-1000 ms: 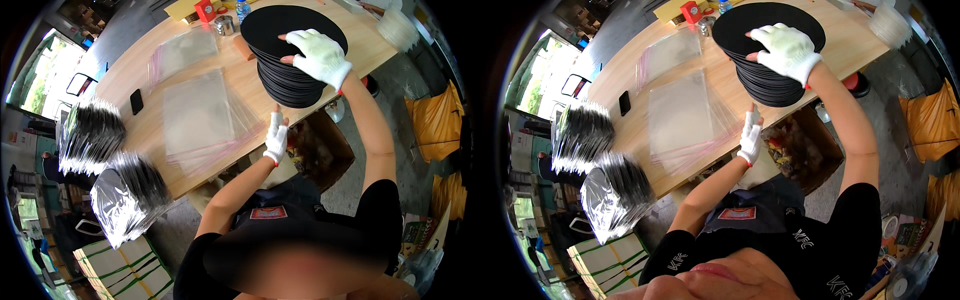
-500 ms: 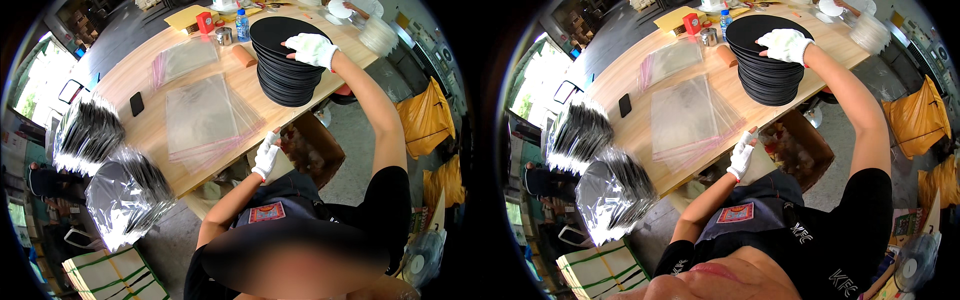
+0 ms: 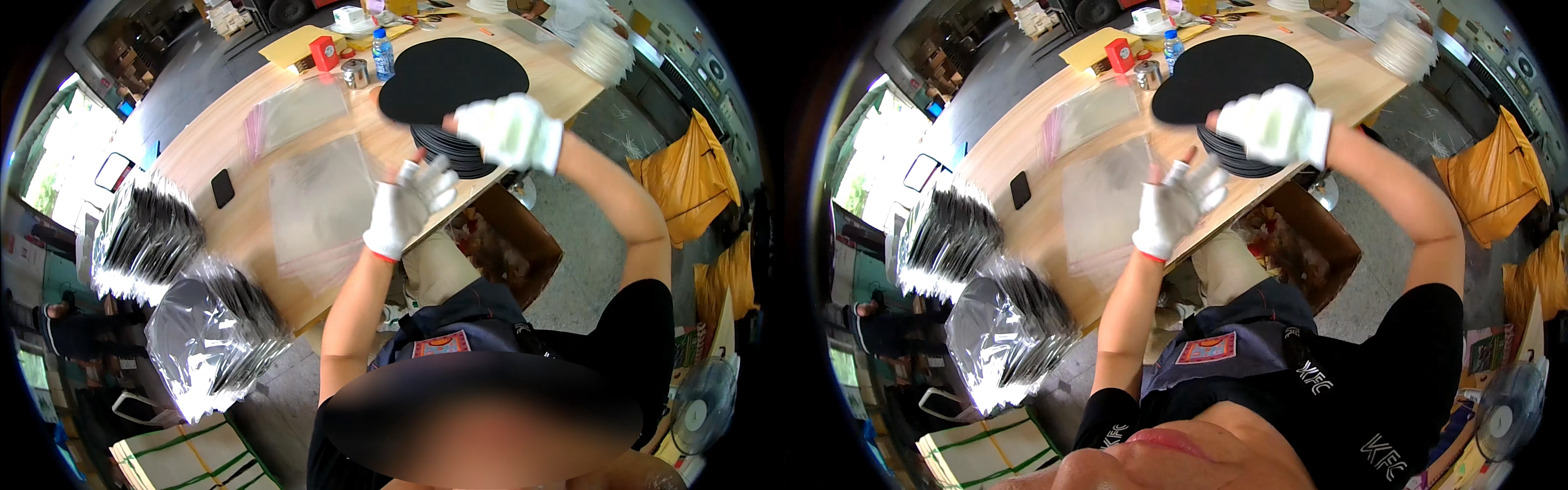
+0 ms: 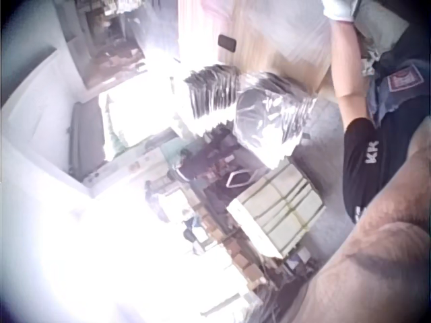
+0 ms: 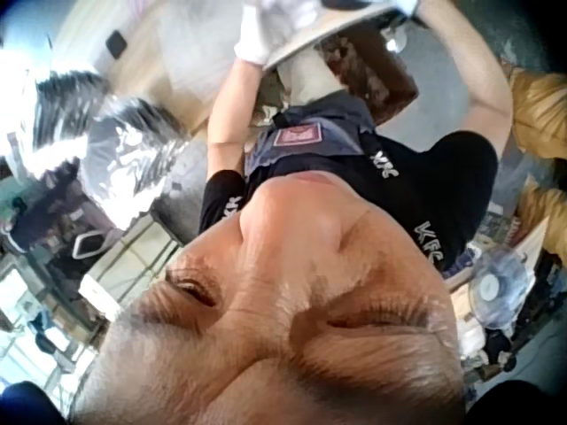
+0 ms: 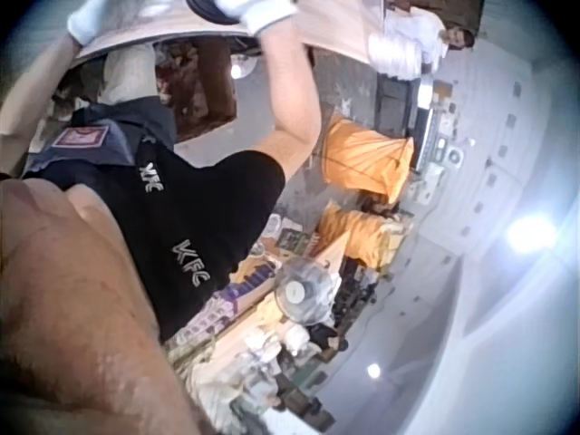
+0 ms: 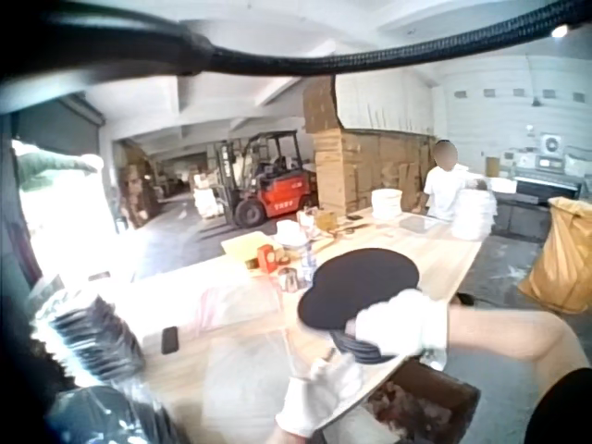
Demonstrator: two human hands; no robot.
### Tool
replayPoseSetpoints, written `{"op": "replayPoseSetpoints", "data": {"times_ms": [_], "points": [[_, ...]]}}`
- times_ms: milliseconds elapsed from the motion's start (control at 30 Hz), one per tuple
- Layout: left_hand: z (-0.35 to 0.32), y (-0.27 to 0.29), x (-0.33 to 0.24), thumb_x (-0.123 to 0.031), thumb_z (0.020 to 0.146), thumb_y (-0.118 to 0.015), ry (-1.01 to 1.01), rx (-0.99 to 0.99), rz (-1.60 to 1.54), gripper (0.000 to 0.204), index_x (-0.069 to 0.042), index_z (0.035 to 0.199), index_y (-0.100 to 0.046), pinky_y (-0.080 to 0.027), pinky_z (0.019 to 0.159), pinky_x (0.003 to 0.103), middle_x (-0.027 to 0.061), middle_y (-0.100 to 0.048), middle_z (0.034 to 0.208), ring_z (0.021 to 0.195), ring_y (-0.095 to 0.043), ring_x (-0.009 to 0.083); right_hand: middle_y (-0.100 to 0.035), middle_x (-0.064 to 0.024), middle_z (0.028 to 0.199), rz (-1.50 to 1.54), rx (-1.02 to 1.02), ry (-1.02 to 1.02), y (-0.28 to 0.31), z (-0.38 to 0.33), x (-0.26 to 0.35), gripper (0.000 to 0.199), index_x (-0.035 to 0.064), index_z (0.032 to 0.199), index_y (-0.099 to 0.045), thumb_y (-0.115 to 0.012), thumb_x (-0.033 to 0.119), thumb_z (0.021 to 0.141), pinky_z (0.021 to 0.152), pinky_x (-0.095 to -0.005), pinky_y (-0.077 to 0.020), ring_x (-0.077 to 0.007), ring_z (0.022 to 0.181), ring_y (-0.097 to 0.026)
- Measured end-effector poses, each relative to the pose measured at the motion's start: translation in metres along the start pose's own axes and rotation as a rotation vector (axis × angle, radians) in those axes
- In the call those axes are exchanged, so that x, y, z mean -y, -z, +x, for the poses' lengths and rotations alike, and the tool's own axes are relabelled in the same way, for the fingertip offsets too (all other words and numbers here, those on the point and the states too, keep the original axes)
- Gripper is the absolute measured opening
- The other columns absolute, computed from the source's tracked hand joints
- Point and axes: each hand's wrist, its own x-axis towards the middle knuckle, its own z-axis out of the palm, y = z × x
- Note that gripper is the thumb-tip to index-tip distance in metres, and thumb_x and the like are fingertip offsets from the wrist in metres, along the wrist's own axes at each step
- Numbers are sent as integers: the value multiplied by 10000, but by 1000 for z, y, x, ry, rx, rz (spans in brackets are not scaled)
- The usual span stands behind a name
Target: The person places black circular discs into plastic bags one at a time by hand and then adds each bagged disc to a stack of finished items.
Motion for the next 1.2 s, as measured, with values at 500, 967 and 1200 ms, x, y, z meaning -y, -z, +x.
{"op": "replayPoseSetpoints", "data": {"times_ms": [500, 967, 1200], "points": [[-142, 44, -63, -188, 853, -671, -251, -702, 1382, 322, -5, 1114, -627, -464, 810, 292, 37, -668, 974, 882, -578, 130, -574, -168, 1185, 1344, -390, -838, -202, -12, 95, 659, -38, 1357, -395, -714, 175, 821, 976, -286, -363, -195, 1101, -501], [-135, 121, -58, -117, 773, -741, -581, -834, 1120, 447, -21, 1163, -545, -467, 815, 277, 71, -627, 1035, 935, -572, 148, -621, -194, 977, 1023, 68, -531, -209, -21, 134, 460, -20, 1266, -494, -594, 251, 907, 783, -363, -466, -298, 878, -612], [-162, 186, -69, -411, 821, -569, 116, -604, 2733, 536, -184, 1302, -496, -385, 1000, 424, 80, -435, 1394, 1234, -440, 373, -514, -124, 1314, 2438, -70, -1146, -165, -104, 133, 488, -37, 1382, -371, -471, 54, 914, 1019, -311, -381, -199, 1191, -503]]}}
